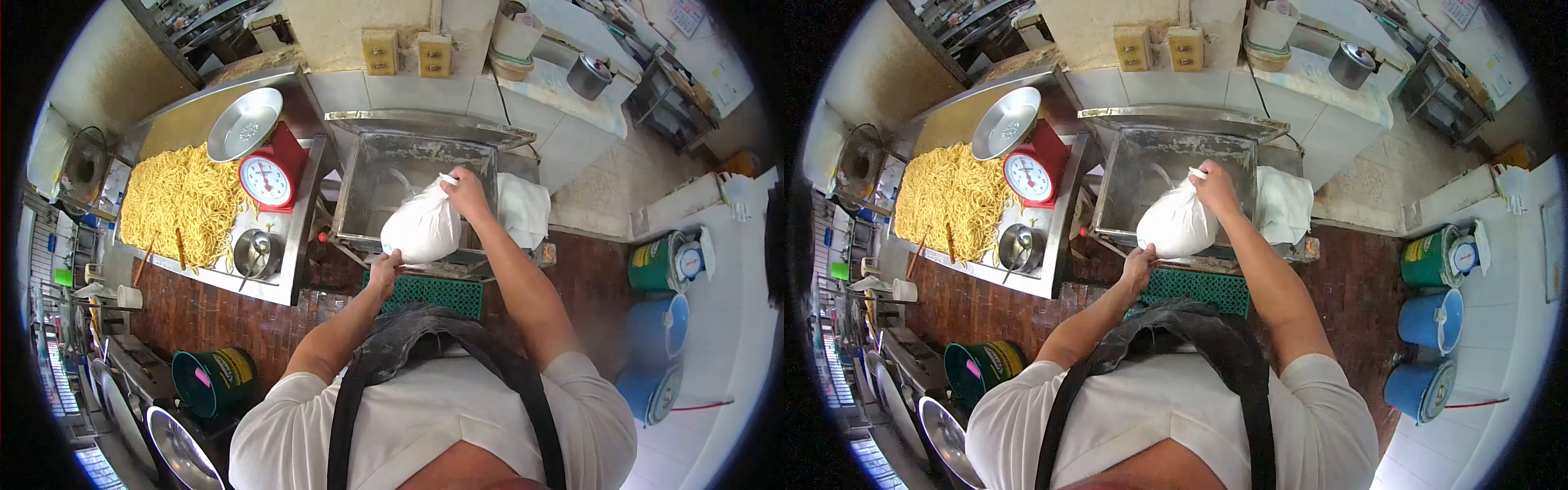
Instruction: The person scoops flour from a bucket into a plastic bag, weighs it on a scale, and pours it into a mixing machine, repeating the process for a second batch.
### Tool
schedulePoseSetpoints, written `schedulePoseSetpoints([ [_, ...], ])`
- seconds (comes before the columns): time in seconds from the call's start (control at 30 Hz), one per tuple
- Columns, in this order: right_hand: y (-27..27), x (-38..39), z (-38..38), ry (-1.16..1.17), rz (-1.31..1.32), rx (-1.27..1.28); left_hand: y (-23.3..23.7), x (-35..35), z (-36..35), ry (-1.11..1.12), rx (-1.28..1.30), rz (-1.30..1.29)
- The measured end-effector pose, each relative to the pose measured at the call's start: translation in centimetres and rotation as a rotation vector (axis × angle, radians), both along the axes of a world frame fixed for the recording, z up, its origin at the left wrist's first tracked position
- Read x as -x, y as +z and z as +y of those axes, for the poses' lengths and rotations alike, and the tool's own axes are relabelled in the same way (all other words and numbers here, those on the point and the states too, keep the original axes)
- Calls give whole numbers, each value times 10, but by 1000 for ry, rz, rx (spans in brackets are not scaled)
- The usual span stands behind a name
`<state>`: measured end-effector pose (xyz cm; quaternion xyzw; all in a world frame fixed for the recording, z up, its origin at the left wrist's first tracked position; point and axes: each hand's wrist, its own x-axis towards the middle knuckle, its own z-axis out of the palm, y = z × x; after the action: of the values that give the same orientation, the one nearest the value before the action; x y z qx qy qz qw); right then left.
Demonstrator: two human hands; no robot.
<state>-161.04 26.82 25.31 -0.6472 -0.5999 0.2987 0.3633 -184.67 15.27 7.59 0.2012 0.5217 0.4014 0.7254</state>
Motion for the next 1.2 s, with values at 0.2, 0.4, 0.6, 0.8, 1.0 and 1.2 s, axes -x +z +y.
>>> schedulePoseSetpoints([
  [0.2, -37, -50, 17, -21, -233, 62, 85, -30, 58, 163, -156, 9],
  [0.4, 0, -75, 12, -280, 164, 39, 114, -21, 133, 90, -376, -61],
  [0.6, 16, -55, 1, -414, 224, -156, 156, 5, 193, 12, -460, -46],
  [0.8, -15, -32, 18, -609, 562, -173, 173, 38, 231, 72, -424, -80],
  [1.0, -56, -14, 8, -719, 909, -227, 151, 60, 249, -118, -395, -5],
  [1.2, -40, 11, -7, -632, 932, 86, 134, 61, 259, -185, -471, 104],
])
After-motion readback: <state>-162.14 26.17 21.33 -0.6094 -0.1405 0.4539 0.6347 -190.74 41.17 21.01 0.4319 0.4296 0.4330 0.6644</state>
